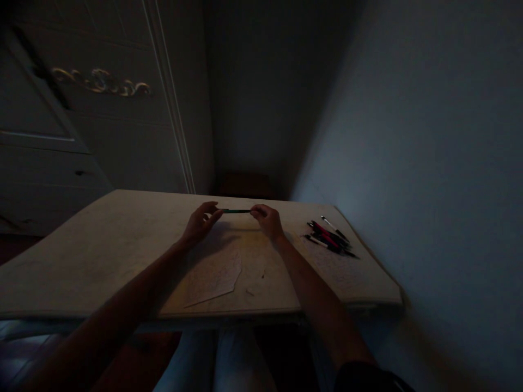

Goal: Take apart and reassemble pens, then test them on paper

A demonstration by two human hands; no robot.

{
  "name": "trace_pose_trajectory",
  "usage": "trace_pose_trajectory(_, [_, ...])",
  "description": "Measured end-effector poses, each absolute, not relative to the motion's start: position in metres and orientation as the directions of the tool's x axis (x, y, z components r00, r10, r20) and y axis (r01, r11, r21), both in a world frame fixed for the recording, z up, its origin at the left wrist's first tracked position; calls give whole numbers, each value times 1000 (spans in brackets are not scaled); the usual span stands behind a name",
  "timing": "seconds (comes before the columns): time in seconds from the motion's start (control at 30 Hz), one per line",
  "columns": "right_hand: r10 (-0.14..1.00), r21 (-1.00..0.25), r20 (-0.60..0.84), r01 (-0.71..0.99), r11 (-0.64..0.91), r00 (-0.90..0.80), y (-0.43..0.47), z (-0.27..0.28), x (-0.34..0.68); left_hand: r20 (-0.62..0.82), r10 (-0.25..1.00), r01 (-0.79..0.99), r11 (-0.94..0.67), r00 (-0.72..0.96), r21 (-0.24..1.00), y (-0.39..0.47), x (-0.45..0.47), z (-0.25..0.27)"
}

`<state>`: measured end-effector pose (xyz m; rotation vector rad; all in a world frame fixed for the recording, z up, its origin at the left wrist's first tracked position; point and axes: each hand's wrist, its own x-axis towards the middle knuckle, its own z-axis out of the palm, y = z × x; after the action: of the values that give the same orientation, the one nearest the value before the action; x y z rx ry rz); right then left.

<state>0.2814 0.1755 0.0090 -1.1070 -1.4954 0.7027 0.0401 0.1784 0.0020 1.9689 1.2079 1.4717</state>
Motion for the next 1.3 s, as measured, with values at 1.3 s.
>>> trace_pose_trajectory(1.3, [880,-850,468,315,422,83,173,11,281,408,893,492,-447,191,747,175,38,7])
